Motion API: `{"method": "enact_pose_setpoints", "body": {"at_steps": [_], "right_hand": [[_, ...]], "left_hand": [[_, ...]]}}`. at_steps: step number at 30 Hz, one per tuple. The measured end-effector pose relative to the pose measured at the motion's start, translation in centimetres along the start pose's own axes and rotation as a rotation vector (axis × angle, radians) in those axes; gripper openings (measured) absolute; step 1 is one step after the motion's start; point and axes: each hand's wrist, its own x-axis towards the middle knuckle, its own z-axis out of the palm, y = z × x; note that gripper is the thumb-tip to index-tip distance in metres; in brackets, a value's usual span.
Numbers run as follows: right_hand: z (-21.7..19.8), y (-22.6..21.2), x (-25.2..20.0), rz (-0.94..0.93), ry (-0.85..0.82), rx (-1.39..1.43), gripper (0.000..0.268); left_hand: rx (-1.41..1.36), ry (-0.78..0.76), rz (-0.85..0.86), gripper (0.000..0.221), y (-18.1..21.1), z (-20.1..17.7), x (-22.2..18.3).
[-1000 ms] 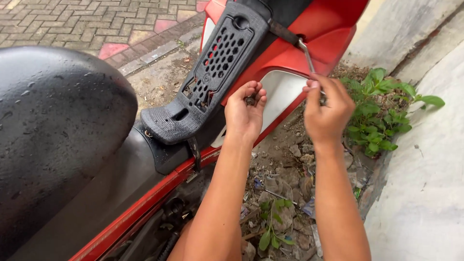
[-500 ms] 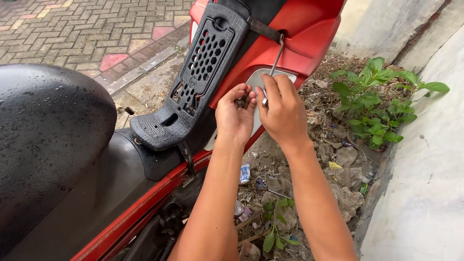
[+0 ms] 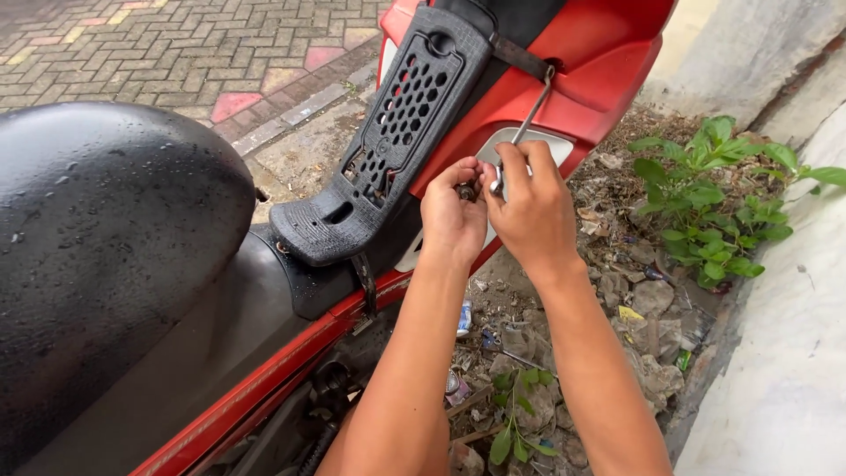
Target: Removing bolts and the license plate from a motorcycle using a wrench.
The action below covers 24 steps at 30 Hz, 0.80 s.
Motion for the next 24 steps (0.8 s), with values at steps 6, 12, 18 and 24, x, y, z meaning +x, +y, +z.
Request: {"method": "enact_pose_setpoints", "body": {"at_steps": [6,12,18,24], "right_hand": [[-1.9,-1.0,1.3,0.021,-0.034,0.062,0.018],[-1.5,-1.2,1.2,-0.012,-0.006,0.013,0.015],[-1.1,-0.6,0.3,-0.077,0.028,-0.041,0.011],[-1.8,-2.1,1.1,-0.135,0.007,-0.025,0.011]], "left_hand": [[0.005,-0.038,0.002,0.020,1.0,0.6,-1.1],[0.012,-0.043,0.008,0.020,1.6,0.6,-1.5],[0.017,-0.048,0.011,0.021,1.9,0.3,-1.3],[0.012,-0.047,0.014,0.023,1.4,0.1,-1.1]]}}
